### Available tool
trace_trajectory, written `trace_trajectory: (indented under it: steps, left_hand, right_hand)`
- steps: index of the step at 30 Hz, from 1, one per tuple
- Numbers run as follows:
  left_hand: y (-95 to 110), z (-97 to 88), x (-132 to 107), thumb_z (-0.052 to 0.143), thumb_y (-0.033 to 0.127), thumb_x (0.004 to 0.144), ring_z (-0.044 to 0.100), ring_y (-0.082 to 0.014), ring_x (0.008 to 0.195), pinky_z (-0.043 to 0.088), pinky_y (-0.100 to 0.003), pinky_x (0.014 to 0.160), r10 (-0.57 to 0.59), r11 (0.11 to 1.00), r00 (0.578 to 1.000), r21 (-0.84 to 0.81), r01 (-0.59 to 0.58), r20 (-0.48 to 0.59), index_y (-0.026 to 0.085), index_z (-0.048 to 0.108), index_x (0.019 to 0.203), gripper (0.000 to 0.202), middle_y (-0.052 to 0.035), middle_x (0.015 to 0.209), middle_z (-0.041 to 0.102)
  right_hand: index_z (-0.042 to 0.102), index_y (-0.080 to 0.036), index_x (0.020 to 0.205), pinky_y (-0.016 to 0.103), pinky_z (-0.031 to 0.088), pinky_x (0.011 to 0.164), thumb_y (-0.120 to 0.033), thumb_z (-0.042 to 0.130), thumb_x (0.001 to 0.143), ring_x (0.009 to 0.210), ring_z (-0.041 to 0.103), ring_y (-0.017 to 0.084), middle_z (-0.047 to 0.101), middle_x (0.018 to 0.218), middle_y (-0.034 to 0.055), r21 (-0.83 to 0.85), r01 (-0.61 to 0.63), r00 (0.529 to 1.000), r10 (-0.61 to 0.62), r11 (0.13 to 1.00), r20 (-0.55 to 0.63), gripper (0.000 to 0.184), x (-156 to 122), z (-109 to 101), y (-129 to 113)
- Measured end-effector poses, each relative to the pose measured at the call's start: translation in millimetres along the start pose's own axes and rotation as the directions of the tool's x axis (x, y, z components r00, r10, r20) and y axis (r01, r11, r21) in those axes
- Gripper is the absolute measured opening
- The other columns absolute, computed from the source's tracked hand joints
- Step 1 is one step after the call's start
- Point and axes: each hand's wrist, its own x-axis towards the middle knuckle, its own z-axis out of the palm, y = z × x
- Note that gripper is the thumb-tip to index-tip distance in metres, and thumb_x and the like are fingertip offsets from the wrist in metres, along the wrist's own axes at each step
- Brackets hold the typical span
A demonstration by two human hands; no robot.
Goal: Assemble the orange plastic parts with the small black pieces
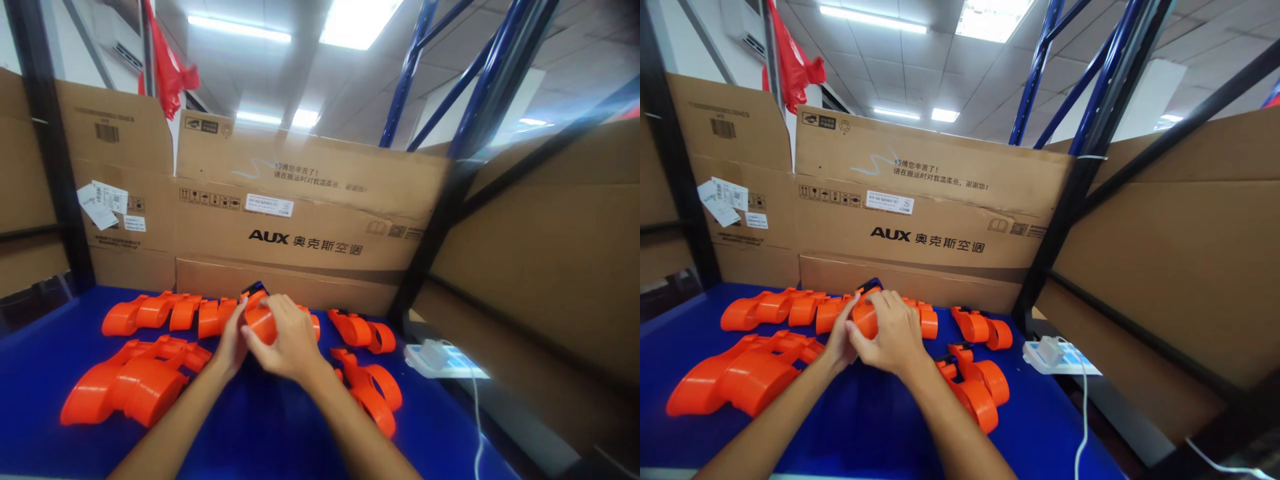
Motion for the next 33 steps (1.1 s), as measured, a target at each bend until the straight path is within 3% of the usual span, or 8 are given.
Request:
trace_trajectory:
  steps: [3,7,9,15,21,27,33]
  left_hand:
    - [-1,-2.5,2,0.076,0.041,0.077,0.071,-0.0235,0.088,0.053,-0.034,0.085,0.046,0.999,0.997,0.026,-0.044,-0.065,0.016,0.071,0.097,0.033,-0.0059,0.093,0.076]
    - [-3,0.1,1,0.083,0.04,0.069,0.07,-0.0216,0.085,0.051,-0.032,0.083,0.152,0.981,0.984,0.137,-0.139,-0.09,0.017,0.071,0.093,0.035,-0.0035,0.091,0.075]
    - [-3,1.9,0,0.083,0.043,0.069,0.07,-0.0224,0.085,0.051,-0.032,0.08,0.14,0.972,0.989,0.196,-0.13,-0.038,0.016,0.072,0.095,0.039,-0.0048,0.091,0.075]
    - [-4,-0.4,-2,0.079,0.049,0.073,0.067,-0.0211,0.083,0.049,-0.029,0.077,0.147,0.92,0.986,0.355,-0.165,0.077,0.016,0.073,0.095,0.04,-0.0044,0.087,0.073]
    - [-7,1.5,-5,0.075,0.043,0.079,0.064,-0.0237,0.101,0.045,-0.032,0.095,0.239,0.85,0.953,0.433,-0.299,0.187,0.019,0.071,0.101,0.033,-0.0064,0.101,0.073]
    - [-8,1.1,-4,0.078,0.042,0.076,0.064,-0.024,0.092,0.046,-0.032,0.089,0.246,0.795,0.958,0.535,-0.285,0.144,0.017,0.074,0.093,0.03,-0.0053,0.086,0.071]
    - [-7,-2.6,-2,0.078,0.042,0.076,0.063,-0.0229,0.085,0.048,-0.033,0.087,0.237,0.762,0.959,0.583,-0.284,0.158,0.016,0.075,0.088,0.029,-0.0036,0.076,0.068]
  right_hand:
    - [0.061,-0.02,0.094,0.032,0.046,0.071,-0.041,0.058,0.088,0.079,0.06,0.022,0.067,0.087,0.0071,0.119,0.013,0.998,-0.005,0.993,-0.068,0.022,-6,4,12]
    - [0.062,-0.02,0.087,0.027,0.044,0.063,-0.037,0.05,0.096,0.065,0.056,0.016,0.062,0.071,0.0014,0.278,-0.238,0.944,0.289,0.931,-0.161,0.022,-7,14,41]
    - [0.063,-0.02,0.088,0.026,0.043,0.06,-0.039,0.053,0.094,0.062,0.055,0.015,0.061,0.07,0.0,0.383,-0.304,0.922,0.37,0.872,-0.111,0.023,-8,20,55]
    - [0.062,-0.018,0.077,0.023,0.042,0.057,-0.041,0.057,0.09,0.062,0.052,0.014,0.056,0.066,-0.001,0.575,-0.344,0.928,0.364,0.742,0.085,0.027,-28,34,70]
    - [0.055,-0.019,0.07,0.023,0.038,0.052,-0.036,0.056,0.086,0.057,0.044,0.012,0.049,0.063,-0.0023,0.577,-0.381,0.91,0.405,0.723,0.093,0.023,-41,39,68]
    - [0.048,-0.02,0.061,0.022,0.033,0.052,-0.024,0.053,0.077,0.054,0.039,0.011,0.043,0.057,-0.0046,0.521,-0.375,0.91,0.412,0.767,0.048,0.017,-46,39,68]
    - [0.056,-0.02,0.066,0.023,0.036,0.053,-0.024,0.055,0.077,0.054,0.045,0.013,0.049,0.058,-0.004,0.502,-0.393,0.901,0.431,0.771,0.043,0.012,-47,39,65]
